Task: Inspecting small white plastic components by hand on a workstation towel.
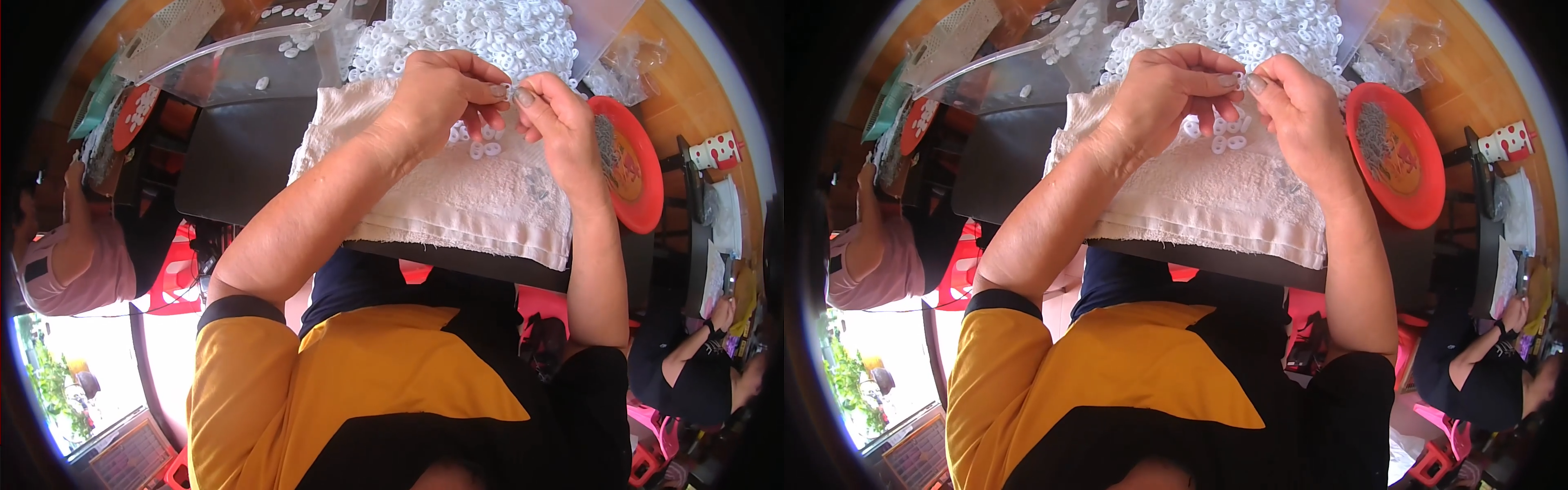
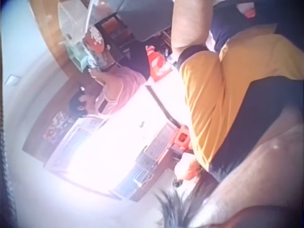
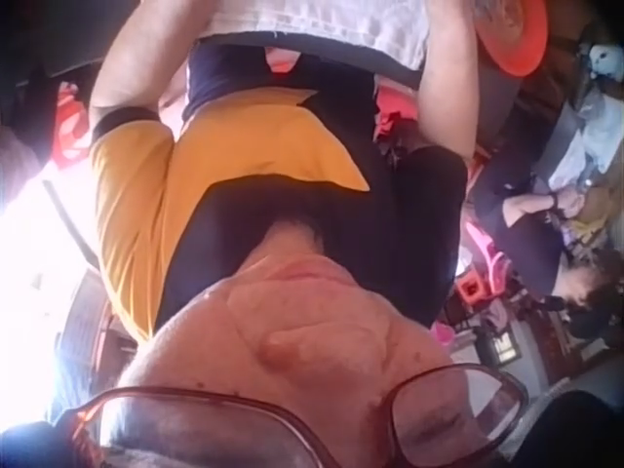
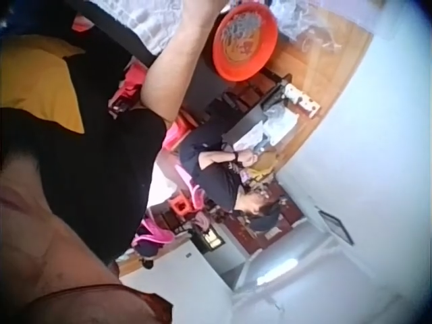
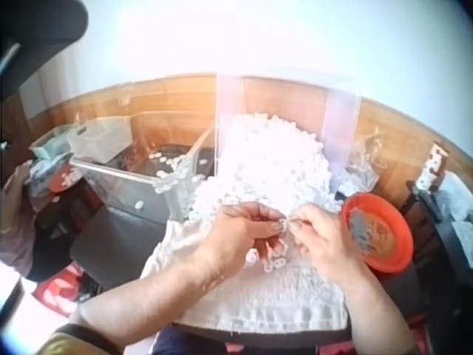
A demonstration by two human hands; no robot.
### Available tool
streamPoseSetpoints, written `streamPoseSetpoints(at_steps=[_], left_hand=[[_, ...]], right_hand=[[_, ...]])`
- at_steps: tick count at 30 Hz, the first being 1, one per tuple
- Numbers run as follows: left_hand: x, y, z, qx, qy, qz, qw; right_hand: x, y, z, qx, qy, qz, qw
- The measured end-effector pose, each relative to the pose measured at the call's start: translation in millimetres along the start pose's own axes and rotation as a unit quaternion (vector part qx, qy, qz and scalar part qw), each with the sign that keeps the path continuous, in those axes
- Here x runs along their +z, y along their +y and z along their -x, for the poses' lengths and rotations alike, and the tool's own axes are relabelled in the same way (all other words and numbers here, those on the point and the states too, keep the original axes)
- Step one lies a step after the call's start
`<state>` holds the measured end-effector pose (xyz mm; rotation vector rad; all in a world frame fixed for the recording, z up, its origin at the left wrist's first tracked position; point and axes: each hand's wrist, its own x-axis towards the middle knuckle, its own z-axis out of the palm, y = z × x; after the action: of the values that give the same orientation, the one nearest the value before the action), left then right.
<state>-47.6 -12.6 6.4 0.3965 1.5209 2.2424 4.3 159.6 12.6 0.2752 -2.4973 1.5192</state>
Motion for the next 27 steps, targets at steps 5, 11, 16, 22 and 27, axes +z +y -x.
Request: streamPoseSetpoints(at_steps=[5, 11, 16, 22, 27], left_hand=[[1.2, 0.5, 2.3, 0.006, 0.011, 0.001, 1.000], [2.2, -3.2, 4.1, 0.043, 0.021, -0.064, 0.997], [8.7, -3.9, 7.0, 0.057, 0.064, -0.090, 0.992], [7.3, -4.4, 5.0, 0.054, 0.072, -0.086, 0.992], [7.2, -2.9, 6.8, 0.061, 0.078, -0.081, 0.992]], right_hand=[[0.8, -1.4, -0.6, -0.011, 0.005, 0.016, 1.000], [4.7, -1.8, -1.5, -0.043, 0.022, 0.071, 0.996], [10.6, -0.4, -1.4, -0.110, 0.064, 0.113, 0.985], [10.4, -2.4, -0.1, -0.078, 0.057, 0.061, 0.993], [9.7, -2.3, 0.7, -0.055, 0.034, 0.023, 0.998]])
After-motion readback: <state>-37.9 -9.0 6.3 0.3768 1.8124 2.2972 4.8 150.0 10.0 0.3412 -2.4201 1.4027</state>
